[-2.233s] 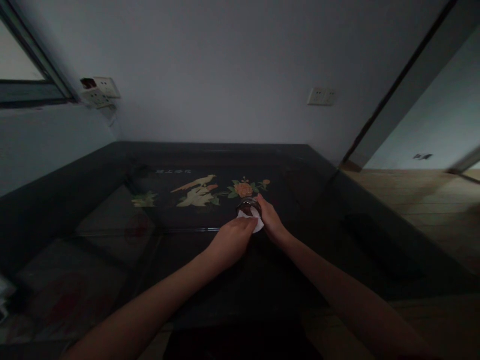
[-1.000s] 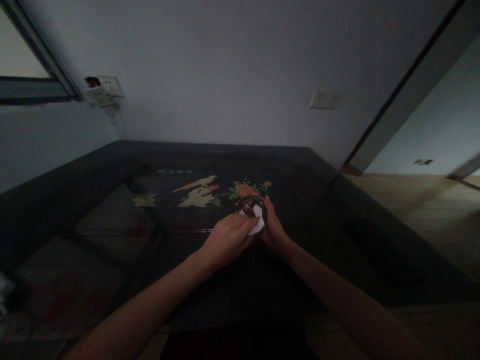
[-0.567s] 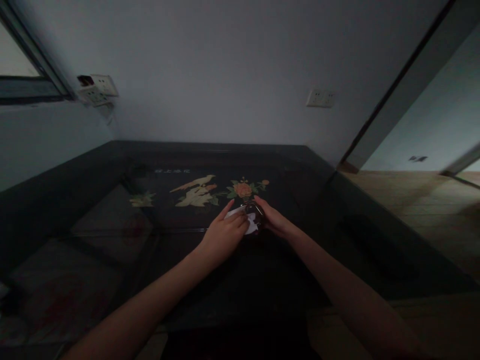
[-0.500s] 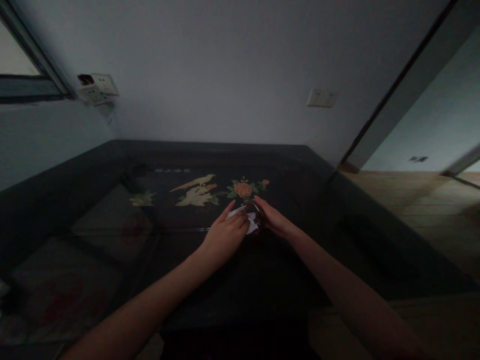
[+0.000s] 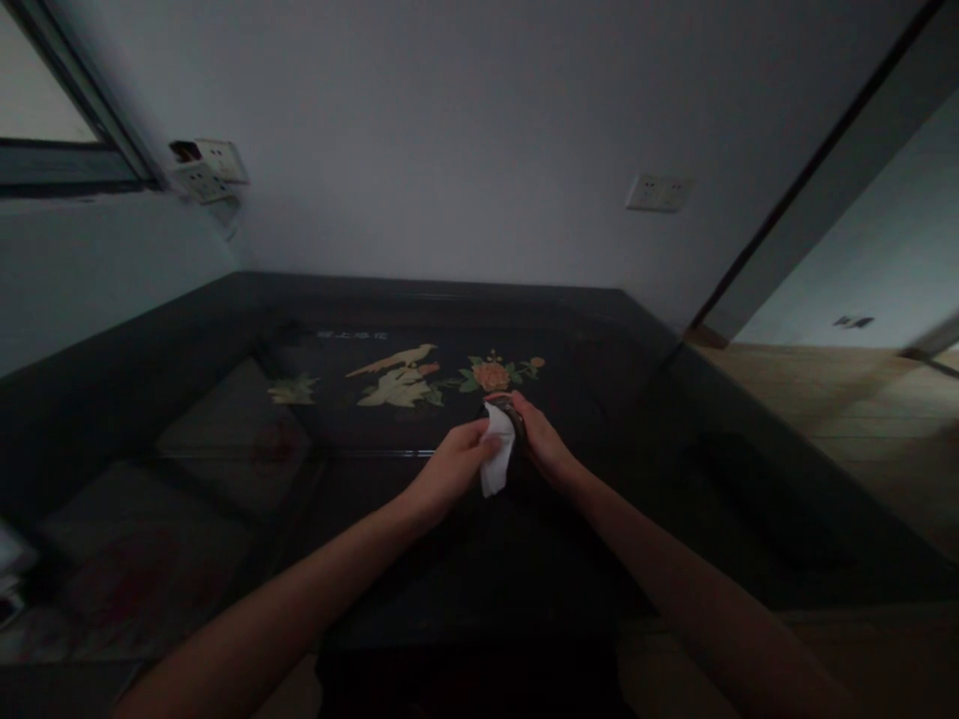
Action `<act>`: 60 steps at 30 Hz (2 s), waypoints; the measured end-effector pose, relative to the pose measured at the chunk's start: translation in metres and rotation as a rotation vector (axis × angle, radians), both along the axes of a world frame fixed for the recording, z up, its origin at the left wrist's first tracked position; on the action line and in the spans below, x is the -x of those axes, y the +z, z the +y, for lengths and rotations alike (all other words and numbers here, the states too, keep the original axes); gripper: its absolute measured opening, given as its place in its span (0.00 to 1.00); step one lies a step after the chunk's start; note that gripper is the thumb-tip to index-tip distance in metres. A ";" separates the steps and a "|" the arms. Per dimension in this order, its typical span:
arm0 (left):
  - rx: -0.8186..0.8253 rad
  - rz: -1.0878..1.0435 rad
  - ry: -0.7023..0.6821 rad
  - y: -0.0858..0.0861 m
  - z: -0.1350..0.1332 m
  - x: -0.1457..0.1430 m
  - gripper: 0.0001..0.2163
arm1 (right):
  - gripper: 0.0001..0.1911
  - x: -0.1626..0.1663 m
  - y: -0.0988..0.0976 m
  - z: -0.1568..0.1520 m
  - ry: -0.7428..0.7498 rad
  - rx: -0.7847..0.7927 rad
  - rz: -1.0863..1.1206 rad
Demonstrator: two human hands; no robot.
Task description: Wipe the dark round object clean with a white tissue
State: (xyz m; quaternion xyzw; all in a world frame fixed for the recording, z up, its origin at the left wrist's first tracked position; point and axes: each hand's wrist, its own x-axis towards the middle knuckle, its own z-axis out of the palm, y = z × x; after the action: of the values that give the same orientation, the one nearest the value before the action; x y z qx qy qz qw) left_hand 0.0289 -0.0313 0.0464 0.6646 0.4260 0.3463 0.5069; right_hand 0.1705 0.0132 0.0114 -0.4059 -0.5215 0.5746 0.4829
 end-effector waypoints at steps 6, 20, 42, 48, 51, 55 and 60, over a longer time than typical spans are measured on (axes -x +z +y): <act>0.015 -0.108 0.010 0.001 0.001 0.001 0.10 | 0.24 0.000 0.005 -0.001 -0.022 -0.017 0.015; -1.057 0.978 -0.153 -0.011 0.008 0.013 0.13 | 0.22 -0.010 0.006 0.003 0.045 0.266 -0.001; -0.084 0.054 -0.095 -0.007 -0.001 -0.004 0.10 | 0.24 -0.008 0.008 0.002 0.043 0.149 -0.043; -0.175 0.145 -0.081 -0.004 -0.002 -0.002 0.09 | 0.23 -0.008 0.004 0.005 0.042 0.103 -0.016; -0.551 0.487 -0.081 -0.008 -0.003 0.000 0.10 | 0.24 -0.009 0.005 0.006 0.062 0.091 -0.027; -0.924 0.779 -0.177 -0.013 -0.001 0.003 0.12 | 0.24 -0.011 0.007 0.005 0.062 0.100 -0.058; -1.010 1.004 -0.171 -0.014 0.001 0.005 0.10 | 0.24 -0.011 0.007 0.003 0.090 0.098 -0.107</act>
State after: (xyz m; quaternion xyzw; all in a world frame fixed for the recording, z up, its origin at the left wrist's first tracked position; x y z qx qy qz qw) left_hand 0.0235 -0.0303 0.0329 0.9281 0.3420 0.1126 -0.0944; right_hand 0.1814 0.0161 0.0188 -0.4351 -0.5356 0.5980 0.4076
